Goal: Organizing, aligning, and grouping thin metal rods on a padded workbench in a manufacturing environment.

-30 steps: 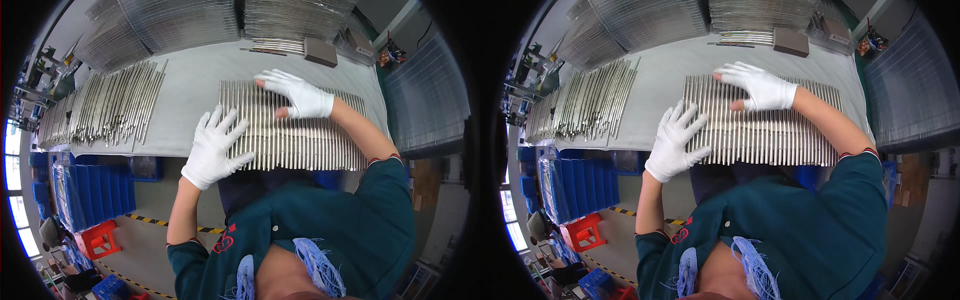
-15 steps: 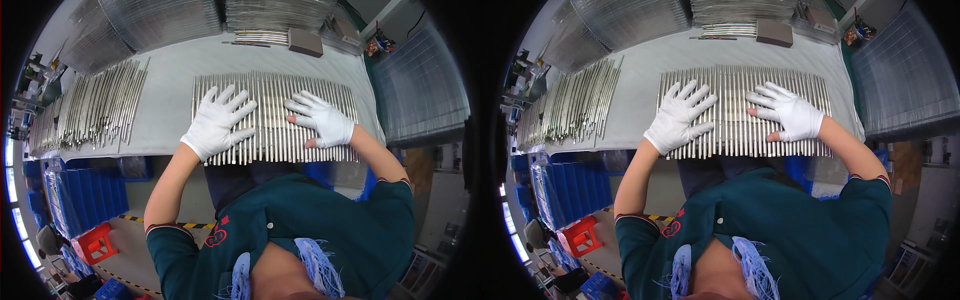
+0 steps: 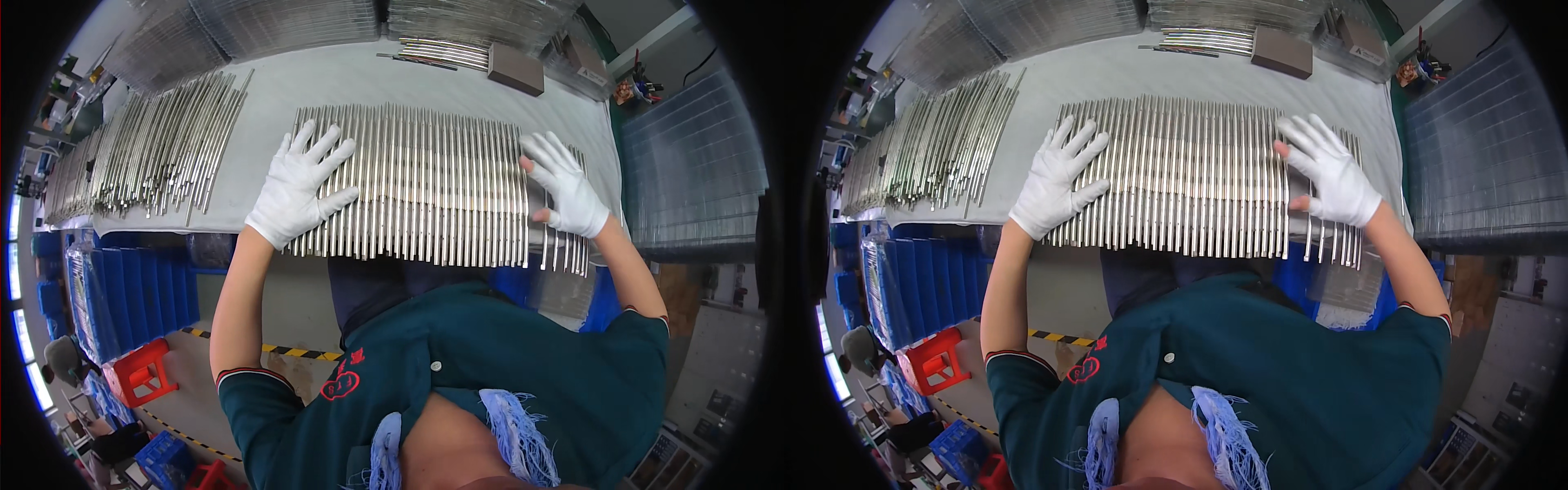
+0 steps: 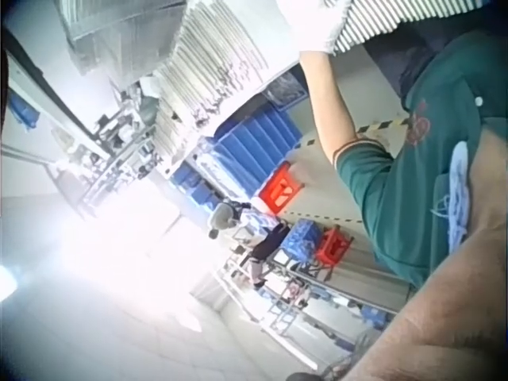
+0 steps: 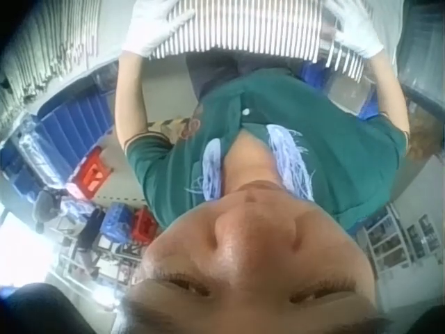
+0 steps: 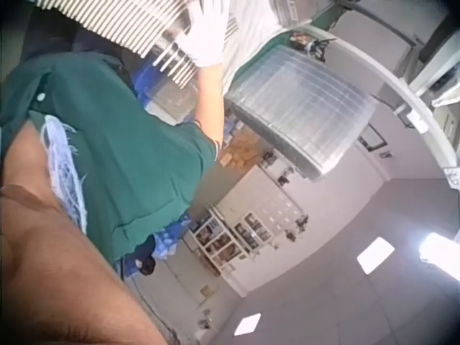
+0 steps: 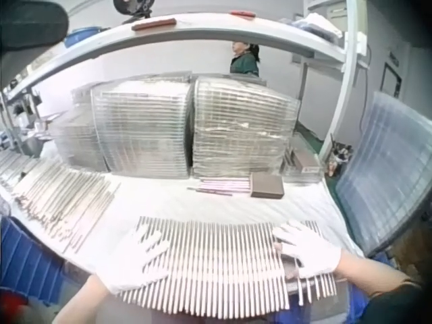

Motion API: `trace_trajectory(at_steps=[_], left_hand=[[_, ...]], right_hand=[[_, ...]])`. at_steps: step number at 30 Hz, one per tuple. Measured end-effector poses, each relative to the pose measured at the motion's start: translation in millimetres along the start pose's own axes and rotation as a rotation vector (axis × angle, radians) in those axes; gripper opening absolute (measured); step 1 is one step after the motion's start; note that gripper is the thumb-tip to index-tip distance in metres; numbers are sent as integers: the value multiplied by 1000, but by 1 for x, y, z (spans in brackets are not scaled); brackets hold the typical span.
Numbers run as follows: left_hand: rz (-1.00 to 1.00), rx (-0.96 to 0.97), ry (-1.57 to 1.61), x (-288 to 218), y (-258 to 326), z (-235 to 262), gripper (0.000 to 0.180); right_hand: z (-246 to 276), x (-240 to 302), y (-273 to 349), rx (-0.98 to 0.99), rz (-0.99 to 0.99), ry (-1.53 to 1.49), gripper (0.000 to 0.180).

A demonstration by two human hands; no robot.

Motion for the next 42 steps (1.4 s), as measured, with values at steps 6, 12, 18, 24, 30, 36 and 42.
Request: trace_trajectory(at_steps=[6, 12, 18, 24, 30, 36, 42], left_hand=[[-10, 1, -5, -2, -3, 4, 65], [51, 39, -87, -15, 0, 3, 70], [-44, 146, 49, -88, 14, 5, 83], [-1, 216, 9, -96, 24, -11, 89], [-37, 135, -8, -98, 24, -12, 82], [-9, 57, 47, -94, 24, -4, 89], [-19, 66, 153, -80, 28, 5, 86]], right_hand=[[-7, -14, 47, 130, -159, 37, 80], [-26, 37, -30, 97, 53, -23, 72], [-31, 80, -37, 140, 209, -194, 72], [-31, 107, -18, 132, 309, -407, 60], [-6, 52, 27, 66, 151, -328, 66], [-13, 15, 55, 82, 18, -184, 78], [-16, 34, 11, 180, 128, -233, 74]])
Point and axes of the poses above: each hand's wrist, its own y-axis away from the middle knuckle, its own z-axis out of the back of the hand, x = y × z, the point moved 9 cm from there along -y, towards the middle knuckle, and after that the axes turned 1 degree about -y, right-handed, at the moved point
